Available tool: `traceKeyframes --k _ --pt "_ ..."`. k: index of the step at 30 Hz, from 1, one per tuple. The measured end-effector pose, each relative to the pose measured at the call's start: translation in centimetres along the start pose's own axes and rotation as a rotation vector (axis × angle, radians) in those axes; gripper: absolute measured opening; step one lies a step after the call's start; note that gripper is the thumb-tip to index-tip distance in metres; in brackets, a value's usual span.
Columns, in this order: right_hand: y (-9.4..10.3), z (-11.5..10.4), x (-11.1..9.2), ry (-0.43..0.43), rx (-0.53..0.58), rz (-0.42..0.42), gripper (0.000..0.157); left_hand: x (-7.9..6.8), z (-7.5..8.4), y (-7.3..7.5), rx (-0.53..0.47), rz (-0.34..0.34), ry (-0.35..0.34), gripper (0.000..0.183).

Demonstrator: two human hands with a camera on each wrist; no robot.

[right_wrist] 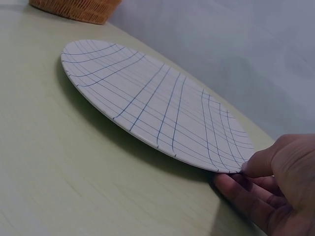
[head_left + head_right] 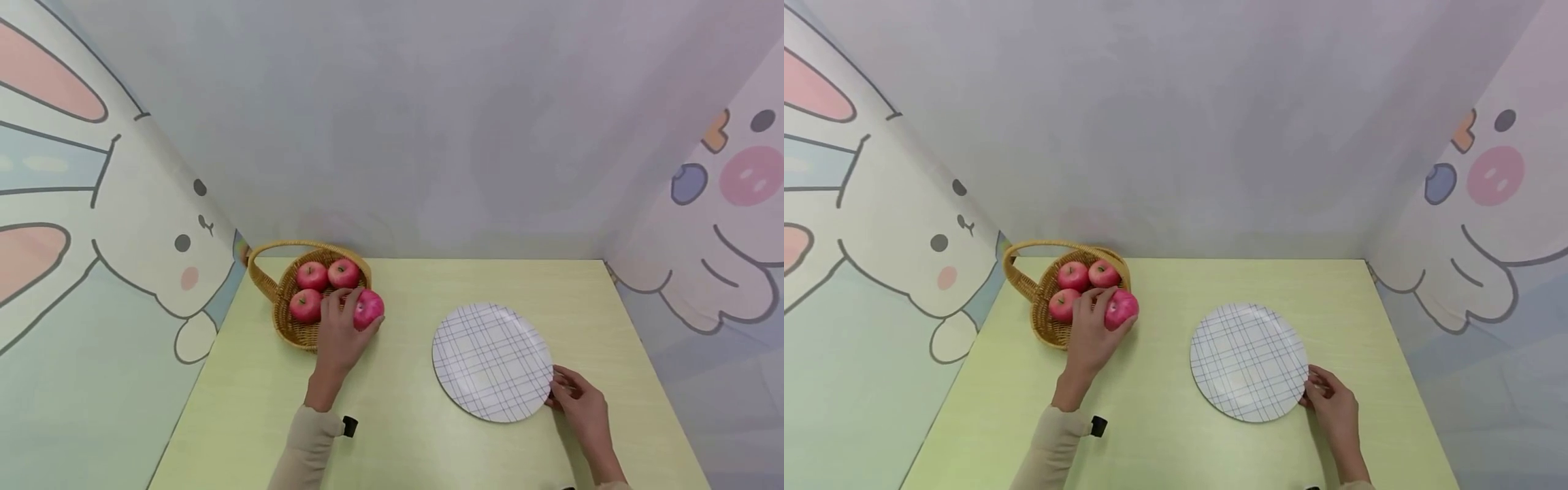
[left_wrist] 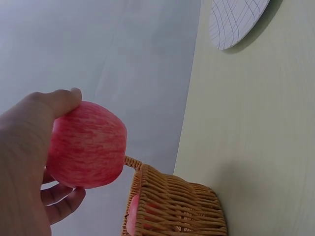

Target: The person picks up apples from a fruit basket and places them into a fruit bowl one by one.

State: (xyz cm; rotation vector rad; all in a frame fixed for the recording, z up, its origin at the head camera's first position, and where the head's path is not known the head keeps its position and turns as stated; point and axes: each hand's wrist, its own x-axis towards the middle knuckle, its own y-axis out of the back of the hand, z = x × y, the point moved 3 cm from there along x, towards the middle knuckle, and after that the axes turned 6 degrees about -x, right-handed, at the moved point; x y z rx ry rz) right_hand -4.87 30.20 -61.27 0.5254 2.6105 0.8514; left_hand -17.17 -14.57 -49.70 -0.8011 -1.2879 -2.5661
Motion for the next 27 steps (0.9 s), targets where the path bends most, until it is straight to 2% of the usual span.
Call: traceKeyframes --k 6,12,22,27 --pt "-0.1 0.0 0.1 0.039 0.017 -0.008 0.041 0.1 1.2 -1.4 -0.011 -0.046 -0.057 0.067" --pt "0.0 0.0 0.0 0.026 0.050 -0.001 0.040 0.5 2.7 -3.1 -0.009 -0.058 -0.116 0.068" --pt "0.0 -0.1 0.0 0.002 0.091 -0.020 0.042 1.3 5.3 -7.6 -0.046 -0.148 -0.139 0.066" --pt "0.1 0.0 0.1 -0.005 0.094 -0.032 0.043 1.7 6.7 -9.6 -0.087 -0.205 -0.126 0.067"
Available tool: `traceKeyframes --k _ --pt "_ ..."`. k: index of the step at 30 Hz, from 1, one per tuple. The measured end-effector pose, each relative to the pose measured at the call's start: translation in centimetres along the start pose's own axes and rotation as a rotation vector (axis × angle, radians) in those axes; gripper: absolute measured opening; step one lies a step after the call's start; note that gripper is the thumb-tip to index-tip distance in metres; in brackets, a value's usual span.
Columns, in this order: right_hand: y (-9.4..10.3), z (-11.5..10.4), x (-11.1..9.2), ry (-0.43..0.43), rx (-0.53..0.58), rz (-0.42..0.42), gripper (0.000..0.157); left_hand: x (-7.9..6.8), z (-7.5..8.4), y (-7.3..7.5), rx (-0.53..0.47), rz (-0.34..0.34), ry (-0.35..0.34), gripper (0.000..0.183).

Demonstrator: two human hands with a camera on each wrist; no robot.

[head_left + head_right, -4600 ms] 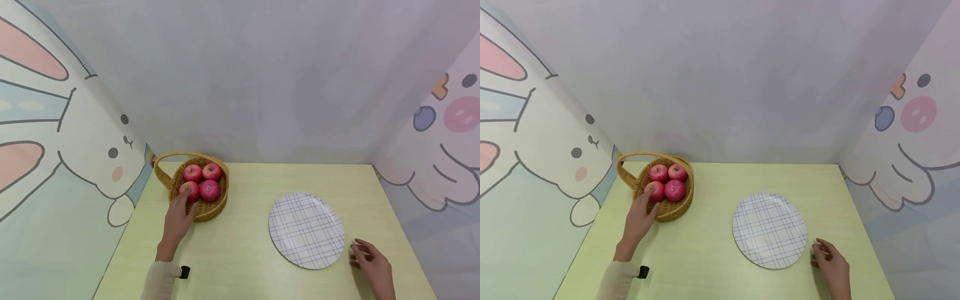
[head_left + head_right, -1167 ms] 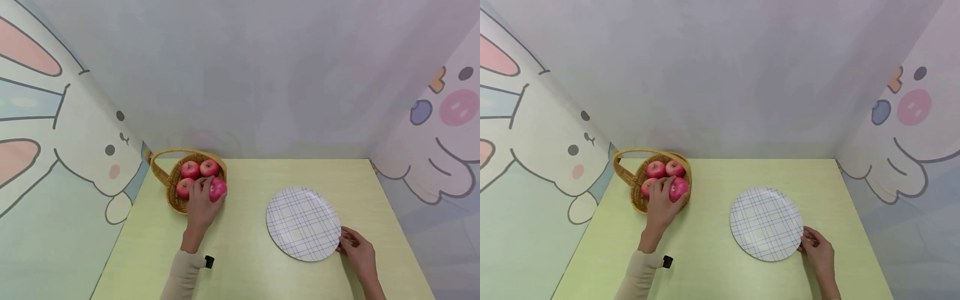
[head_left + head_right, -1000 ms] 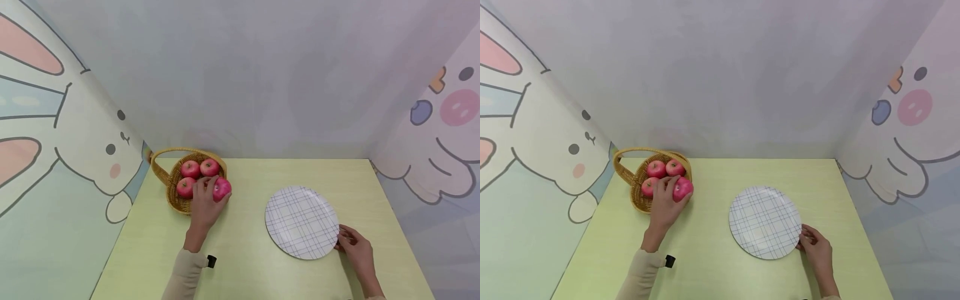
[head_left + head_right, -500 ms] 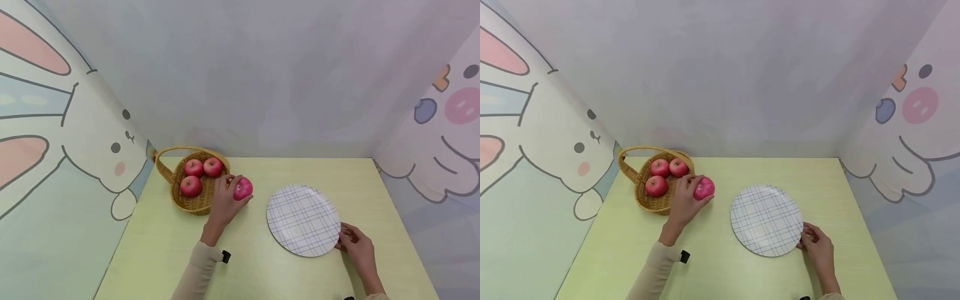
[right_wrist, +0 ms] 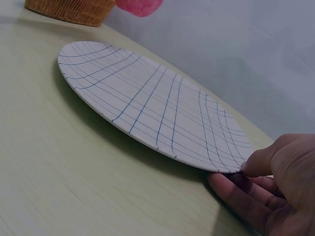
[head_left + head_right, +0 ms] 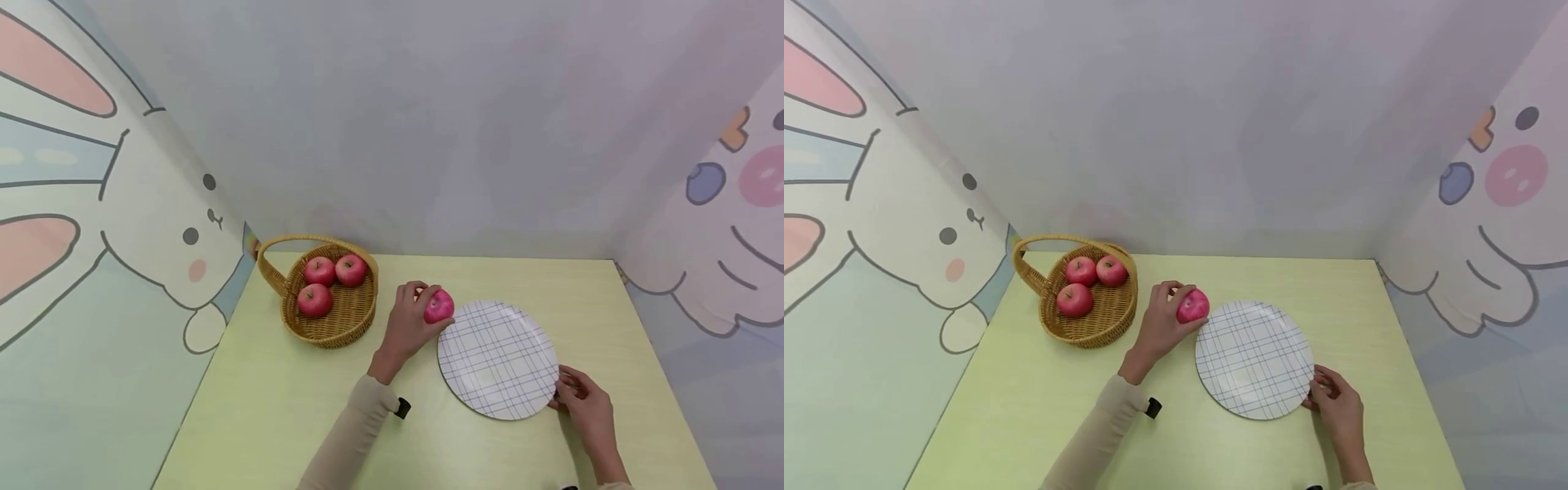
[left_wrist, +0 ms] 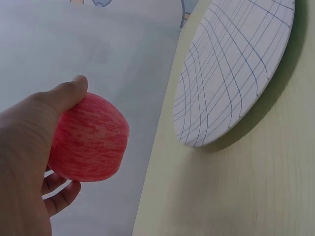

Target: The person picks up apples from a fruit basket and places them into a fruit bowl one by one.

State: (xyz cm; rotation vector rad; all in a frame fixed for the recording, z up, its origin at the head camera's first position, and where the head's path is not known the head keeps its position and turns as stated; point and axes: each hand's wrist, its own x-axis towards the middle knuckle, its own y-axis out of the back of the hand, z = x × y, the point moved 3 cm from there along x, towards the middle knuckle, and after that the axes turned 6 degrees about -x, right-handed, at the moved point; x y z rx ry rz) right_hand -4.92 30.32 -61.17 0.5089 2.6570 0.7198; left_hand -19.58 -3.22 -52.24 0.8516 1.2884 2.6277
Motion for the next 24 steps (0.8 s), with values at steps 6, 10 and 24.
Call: traceKeyframes --k 6,10,24 --pt "0.3 0.1 0.2 -0.031 0.017 0.002 0.043 0.9 1.7 -2.3 -0.063 -0.074 0.013 0.069" --pt "0.2 0.1 0.1 -0.067 0.013 0.001 0.044 1.0 3.0 -3.9 -0.085 -0.134 0.026 0.072" --pt "-0.5 0.0 -0.2 -0.076 0.083 -0.032 0.046 0.7 6.3 -9.1 -0.125 -0.291 0.007 0.075"
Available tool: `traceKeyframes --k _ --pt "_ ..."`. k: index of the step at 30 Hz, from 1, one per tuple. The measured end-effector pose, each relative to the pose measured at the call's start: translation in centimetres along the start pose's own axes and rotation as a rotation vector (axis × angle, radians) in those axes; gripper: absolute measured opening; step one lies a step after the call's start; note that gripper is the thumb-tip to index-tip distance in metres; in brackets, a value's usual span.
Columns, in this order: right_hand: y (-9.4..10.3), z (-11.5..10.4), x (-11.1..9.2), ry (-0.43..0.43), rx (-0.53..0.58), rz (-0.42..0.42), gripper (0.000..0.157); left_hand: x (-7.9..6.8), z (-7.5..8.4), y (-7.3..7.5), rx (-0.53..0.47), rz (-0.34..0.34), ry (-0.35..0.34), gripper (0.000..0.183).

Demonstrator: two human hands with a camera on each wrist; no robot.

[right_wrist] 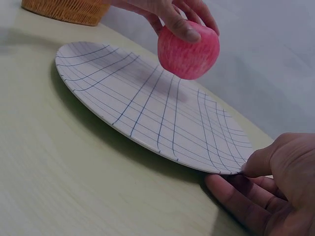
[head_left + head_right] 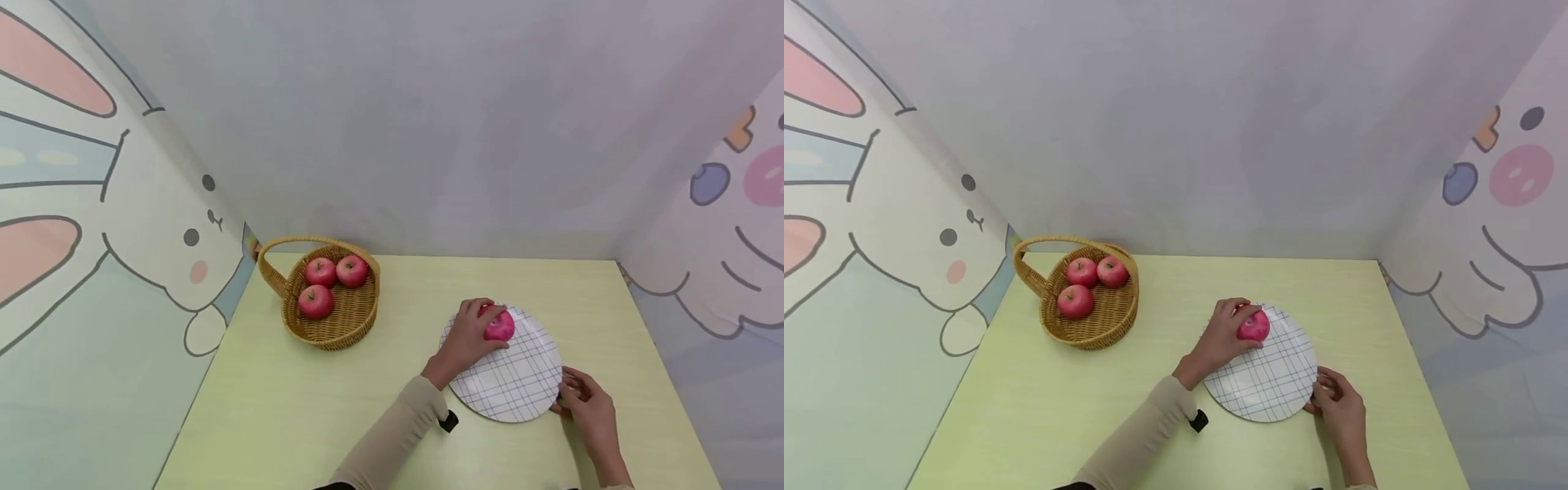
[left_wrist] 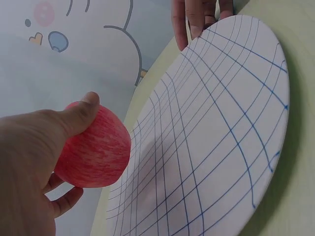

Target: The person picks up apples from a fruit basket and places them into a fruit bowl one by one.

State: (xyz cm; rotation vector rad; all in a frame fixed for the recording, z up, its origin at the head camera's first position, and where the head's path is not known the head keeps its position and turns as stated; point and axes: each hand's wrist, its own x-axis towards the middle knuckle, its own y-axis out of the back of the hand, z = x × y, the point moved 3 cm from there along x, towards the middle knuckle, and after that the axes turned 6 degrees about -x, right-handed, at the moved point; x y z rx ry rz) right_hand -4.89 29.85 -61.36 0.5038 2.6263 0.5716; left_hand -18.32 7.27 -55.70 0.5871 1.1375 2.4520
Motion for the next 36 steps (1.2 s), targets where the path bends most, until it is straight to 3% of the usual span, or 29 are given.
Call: traceKeyframes --k 6,14,20,36 --pt "0.0 0.1 0.0 -0.011 0.009 0.008 0.046 0.4 1.2 -1.1 0.007 -0.067 -0.024 0.076" --pt "-0.2 -0.1 0.0 -0.006 0.054 -0.013 0.047 1.0 2.0 -2.6 0.017 -0.102 -0.059 0.074" --pt "-0.3 -0.3 0.0 0.014 0.092 -0.021 0.047 1.2 2.2 -2.7 0.053 -0.123 -0.049 0.074" --pt "-0.1 0.1 -0.1 0.005 0.063 -0.025 0.047 1.0 2.3 -2.8 0.124 -0.145 -0.060 0.077"
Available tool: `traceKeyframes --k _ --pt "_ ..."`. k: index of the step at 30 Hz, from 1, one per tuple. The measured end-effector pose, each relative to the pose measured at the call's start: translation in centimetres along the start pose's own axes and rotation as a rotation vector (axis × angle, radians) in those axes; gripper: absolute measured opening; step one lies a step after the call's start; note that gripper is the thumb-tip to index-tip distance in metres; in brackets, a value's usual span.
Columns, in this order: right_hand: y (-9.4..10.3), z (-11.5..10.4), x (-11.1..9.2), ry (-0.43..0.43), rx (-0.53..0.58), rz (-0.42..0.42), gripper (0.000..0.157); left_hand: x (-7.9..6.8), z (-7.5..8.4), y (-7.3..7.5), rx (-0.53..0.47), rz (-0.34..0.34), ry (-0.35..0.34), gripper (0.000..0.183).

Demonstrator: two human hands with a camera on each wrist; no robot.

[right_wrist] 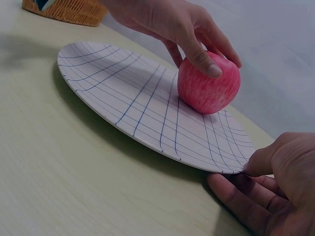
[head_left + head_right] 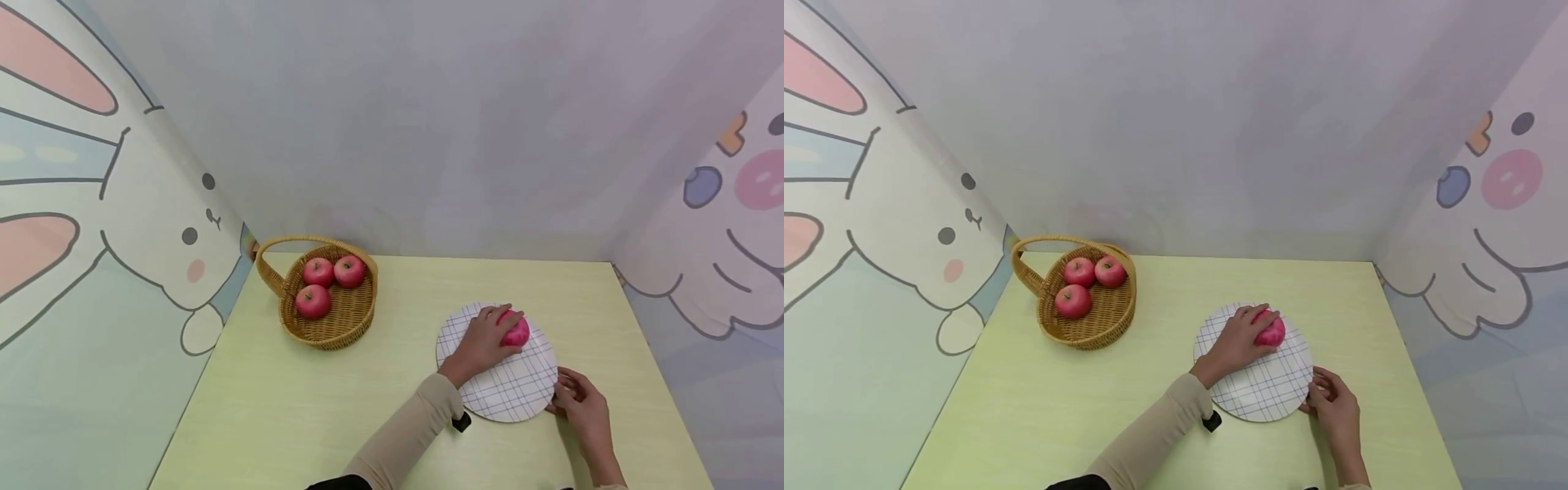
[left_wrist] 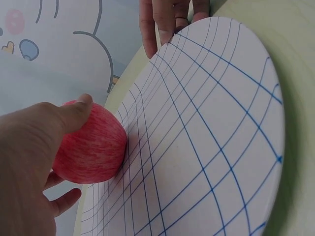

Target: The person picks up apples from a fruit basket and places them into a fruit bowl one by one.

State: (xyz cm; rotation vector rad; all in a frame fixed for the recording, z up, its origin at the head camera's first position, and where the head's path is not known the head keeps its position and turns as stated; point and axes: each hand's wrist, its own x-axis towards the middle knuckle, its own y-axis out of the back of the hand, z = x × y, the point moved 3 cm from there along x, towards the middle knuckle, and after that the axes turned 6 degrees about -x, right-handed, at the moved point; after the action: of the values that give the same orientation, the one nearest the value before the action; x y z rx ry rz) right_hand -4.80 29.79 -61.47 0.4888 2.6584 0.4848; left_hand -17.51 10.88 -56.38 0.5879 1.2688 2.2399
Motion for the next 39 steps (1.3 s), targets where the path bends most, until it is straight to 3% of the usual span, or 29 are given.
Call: traceKeyframes --k 6,15,23,28,39 --pt "0.0 0.0 -0.1 0.009 0.020 -0.004 0.047 -0.2 -0.1 0.0 0.008 0.002 -0.003 0.083" --pt "-0.1 -0.4 -0.2 0.019 0.006 0.009 0.046 -0.9 -1.5 0.5 0.053 0.085 -0.008 0.084" --pt "-0.1 -0.3 -0.3 0.003 0.017 0.016 0.047 -2.6 -2.5 2.6 0.156 0.209 -0.046 0.083" --pt "-0.2 -0.1 -0.1 -0.010 -0.011 0.033 0.046 -3.8 -3.5 4.1 0.188 0.252 -0.028 0.083" --pt "-0.2 0.0 0.1 0.006 -0.009 0.031 0.045 -6.8 -6.3 7.6 0.108 0.363 0.027 0.081"
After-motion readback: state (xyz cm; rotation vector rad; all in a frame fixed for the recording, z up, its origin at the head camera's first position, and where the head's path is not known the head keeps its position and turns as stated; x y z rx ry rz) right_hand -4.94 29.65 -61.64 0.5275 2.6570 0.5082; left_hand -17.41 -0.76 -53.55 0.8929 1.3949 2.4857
